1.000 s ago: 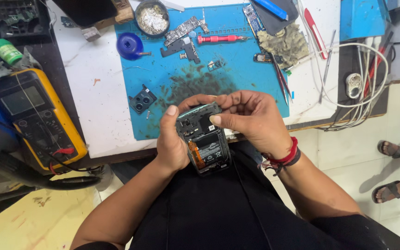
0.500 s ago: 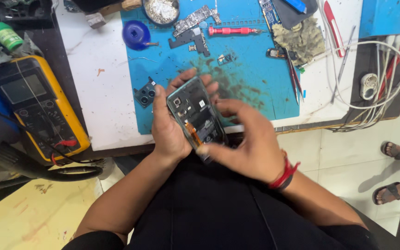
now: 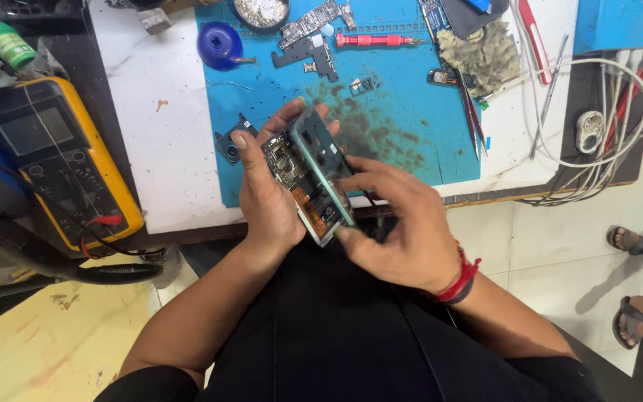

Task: The person disassembles a smartphone using a screwdriver and a prying tool. They remove the back cover, unscrew internal components, and separate the screen assembly from the frame.

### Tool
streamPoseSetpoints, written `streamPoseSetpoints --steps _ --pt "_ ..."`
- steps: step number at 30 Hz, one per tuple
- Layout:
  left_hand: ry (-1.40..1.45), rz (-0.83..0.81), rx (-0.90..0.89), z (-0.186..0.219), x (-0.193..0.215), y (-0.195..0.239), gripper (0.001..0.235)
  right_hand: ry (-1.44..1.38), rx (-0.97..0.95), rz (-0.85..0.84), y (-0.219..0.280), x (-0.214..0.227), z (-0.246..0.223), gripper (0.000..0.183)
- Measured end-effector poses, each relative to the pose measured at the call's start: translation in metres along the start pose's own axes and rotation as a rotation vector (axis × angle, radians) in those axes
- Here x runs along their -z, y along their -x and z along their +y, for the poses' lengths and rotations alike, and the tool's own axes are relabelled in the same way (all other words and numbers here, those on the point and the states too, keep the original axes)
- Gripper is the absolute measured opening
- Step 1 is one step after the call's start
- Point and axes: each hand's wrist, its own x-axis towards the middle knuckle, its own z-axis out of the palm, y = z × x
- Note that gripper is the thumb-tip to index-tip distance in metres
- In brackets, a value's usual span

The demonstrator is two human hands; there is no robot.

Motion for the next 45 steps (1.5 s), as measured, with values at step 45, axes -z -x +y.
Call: streamPoseSetpoints --steps 45 --pt "0.306 -0.141 -0.065 0.026 -0.007 0.036 0.117 -0.998 -0.378 0.009 0.022 -0.029 0.065 0.026"
